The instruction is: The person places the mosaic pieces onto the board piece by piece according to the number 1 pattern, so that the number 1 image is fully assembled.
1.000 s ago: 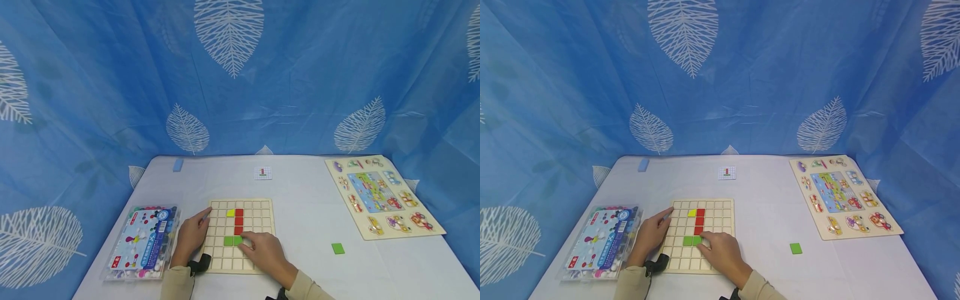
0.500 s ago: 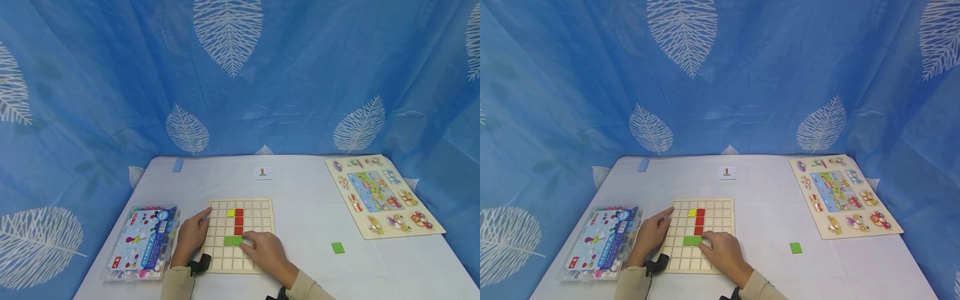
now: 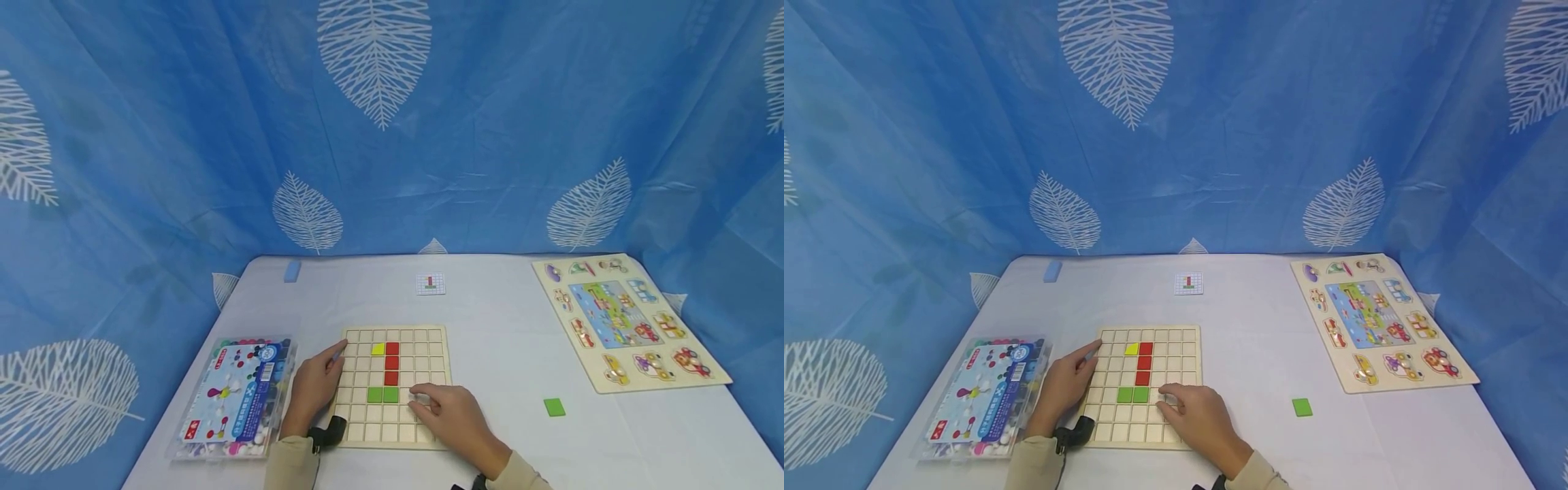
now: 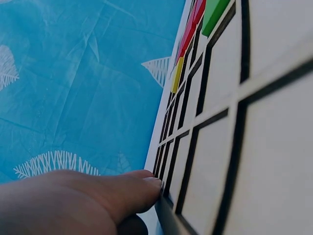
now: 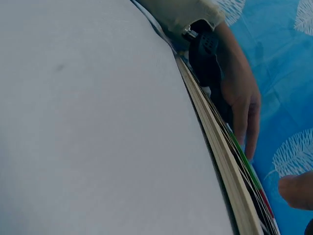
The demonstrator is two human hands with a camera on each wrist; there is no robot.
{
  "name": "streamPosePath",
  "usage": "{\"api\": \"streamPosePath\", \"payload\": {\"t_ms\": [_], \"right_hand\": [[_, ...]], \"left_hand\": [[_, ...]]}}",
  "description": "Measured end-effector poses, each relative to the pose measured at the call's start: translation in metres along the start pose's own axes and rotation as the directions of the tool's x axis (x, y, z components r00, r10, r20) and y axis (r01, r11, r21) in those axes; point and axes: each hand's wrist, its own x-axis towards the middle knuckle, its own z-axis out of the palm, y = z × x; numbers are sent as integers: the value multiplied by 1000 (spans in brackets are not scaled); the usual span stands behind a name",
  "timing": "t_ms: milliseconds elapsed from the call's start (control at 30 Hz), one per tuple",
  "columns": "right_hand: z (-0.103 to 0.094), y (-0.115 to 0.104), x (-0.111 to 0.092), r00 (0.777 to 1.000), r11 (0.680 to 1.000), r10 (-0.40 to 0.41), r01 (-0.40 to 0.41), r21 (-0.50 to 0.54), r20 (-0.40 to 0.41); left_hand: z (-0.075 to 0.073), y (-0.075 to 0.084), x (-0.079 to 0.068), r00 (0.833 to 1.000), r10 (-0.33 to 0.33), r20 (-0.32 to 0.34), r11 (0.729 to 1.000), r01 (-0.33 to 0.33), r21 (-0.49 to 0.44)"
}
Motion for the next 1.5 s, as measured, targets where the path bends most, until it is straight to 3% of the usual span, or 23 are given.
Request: {"api": "streamPosePath", "payload": {"t_ms": [500,867,1233,1500], "right_hand": [[-42,34,-33,993,1000,-25,23,-17,-115],[-78,53,-57,976,989,-13,-20,-148,-219],[-120,81,-81,964,957,90,-152,-246,-249],[-150,96,-96,956,936,218,-262,-234,-198]], "left_hand": [[0,1,1,1000,-1,-6,1000,1,0],[-1,0,-3,1000,-14,-5,1000,13,-9],[-2,-1,-3,1000,-22,-9,1000,22,4],[0,1,-3,1000,14,-3,1000,-14,-7]]}}
